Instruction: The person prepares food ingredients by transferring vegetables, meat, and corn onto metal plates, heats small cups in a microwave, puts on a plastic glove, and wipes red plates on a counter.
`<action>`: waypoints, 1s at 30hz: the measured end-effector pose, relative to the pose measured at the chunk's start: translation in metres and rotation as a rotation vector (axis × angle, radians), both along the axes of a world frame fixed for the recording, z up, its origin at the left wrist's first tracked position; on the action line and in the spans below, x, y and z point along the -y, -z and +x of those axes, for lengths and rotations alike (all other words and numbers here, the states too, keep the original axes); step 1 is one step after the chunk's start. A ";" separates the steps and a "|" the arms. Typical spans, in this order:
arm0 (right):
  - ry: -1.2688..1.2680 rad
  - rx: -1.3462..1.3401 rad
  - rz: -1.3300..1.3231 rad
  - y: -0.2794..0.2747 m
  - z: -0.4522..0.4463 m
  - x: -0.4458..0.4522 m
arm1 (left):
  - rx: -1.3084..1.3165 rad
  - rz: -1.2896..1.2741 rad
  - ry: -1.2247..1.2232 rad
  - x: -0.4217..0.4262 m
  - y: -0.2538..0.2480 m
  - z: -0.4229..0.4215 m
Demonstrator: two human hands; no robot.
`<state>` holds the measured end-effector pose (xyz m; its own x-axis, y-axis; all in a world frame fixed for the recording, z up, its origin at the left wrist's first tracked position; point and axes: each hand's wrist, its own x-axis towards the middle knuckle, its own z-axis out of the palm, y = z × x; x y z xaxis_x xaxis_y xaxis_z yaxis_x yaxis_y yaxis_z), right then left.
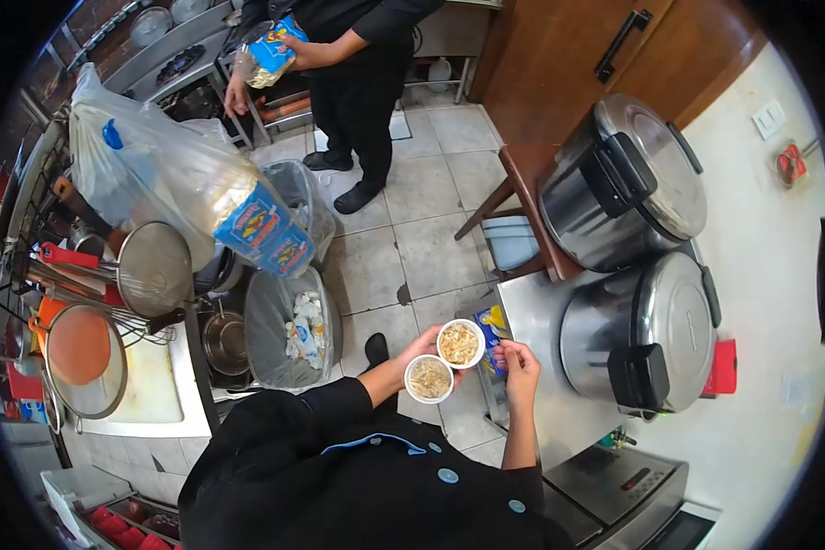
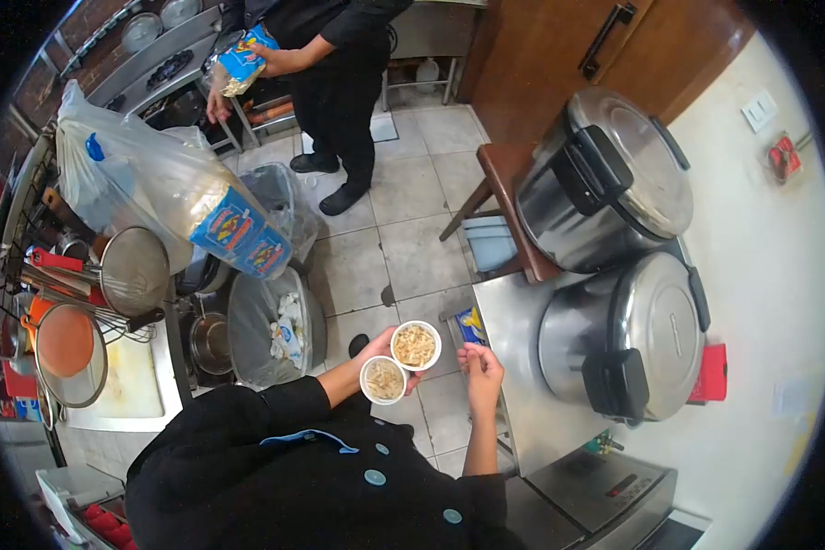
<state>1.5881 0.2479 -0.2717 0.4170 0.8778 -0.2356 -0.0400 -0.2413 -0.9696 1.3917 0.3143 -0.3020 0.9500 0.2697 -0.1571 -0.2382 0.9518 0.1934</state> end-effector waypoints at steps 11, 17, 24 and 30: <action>-0.398 0.015 -0.058 0.051 -0.093 -0.212 | 0.043 -0.065 -0.457 -0.134 0.020 -0.119; -0.687 0.118 -0.023 0.059 -0.143 -0.325 | -0.041 -0.098 -0.605 -0.205 0.017 -0.165; -0.774 0.373 0.189 0.058 -0.177 -0.511 | -0.194 -0.269 -0.813 -0.295 0.051 -0.182; -0.967 0.633 0.942 -0.074 -0.305 -0.749 | -0.113 -0.177 -1.050 -0.392 0.045 -0.201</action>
<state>1.2833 0.9968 -0.1980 -0.5865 0.5907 0.5542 0.2424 0.7809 -0.5757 1.1909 0.7066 -0.3471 0.2334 0.9084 -0.3468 -0.9436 0.2977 0.1447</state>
